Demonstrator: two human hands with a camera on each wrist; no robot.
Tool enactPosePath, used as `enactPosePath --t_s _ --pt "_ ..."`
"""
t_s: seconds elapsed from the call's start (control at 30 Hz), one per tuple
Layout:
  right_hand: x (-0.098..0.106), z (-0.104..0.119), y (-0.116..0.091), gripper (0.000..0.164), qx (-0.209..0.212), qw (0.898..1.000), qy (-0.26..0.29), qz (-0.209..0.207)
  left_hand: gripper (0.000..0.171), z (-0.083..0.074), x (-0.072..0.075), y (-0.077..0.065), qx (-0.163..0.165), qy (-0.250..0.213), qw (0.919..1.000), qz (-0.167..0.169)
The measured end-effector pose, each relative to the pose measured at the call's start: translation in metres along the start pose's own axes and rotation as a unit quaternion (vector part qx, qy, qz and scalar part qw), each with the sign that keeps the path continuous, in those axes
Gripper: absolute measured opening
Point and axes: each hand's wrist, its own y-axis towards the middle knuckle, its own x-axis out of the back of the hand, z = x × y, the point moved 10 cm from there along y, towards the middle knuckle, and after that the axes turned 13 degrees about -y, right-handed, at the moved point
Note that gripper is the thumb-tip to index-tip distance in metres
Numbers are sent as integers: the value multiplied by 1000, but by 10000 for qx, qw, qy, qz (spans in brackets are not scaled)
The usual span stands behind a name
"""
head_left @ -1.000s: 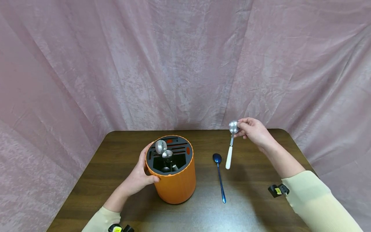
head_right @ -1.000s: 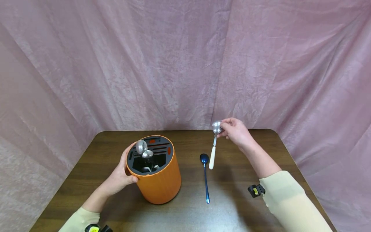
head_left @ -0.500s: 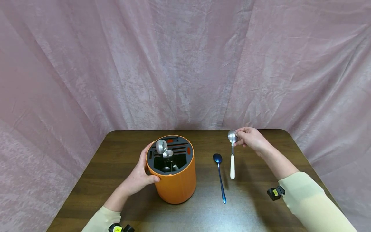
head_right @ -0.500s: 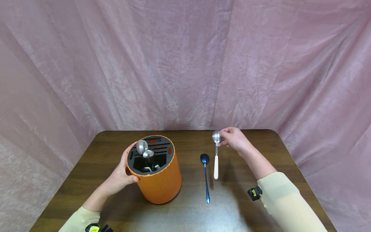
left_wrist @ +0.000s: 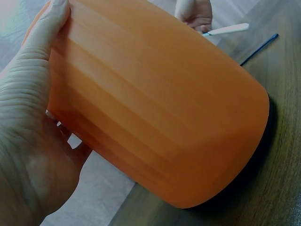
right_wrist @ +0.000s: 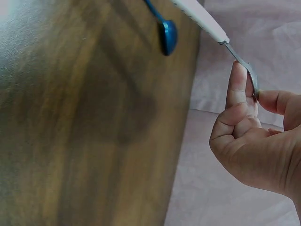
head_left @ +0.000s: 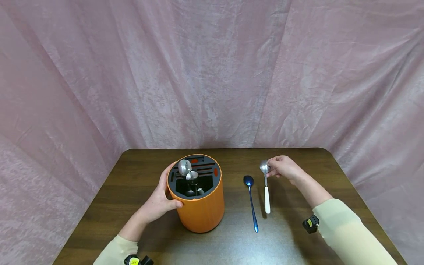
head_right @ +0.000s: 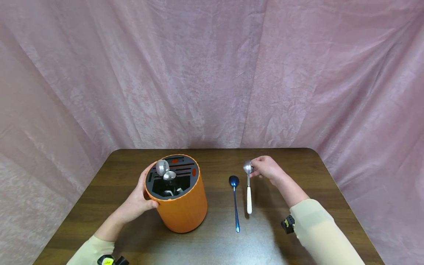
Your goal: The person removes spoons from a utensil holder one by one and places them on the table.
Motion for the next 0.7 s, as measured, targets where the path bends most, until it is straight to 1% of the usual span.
enactPosePath --t_s 0.23,0.4,0.57,0.7 --pt "-13 -19 6 39 -277 9994 -54 186 113 2 2 0 32 91 10000 -17" --pt "-23 -30 10 36 -317 9989 -26 354 113 2 1 0 78 100 9999 -45" --pt "-31 -40 13 34 -531 9974 83 483 113 3 1 0 88 100 9999 -50" --pt "-37 -46 16 26 -686 9962 97 521 114 2 1 0 60 57 10000 -27"
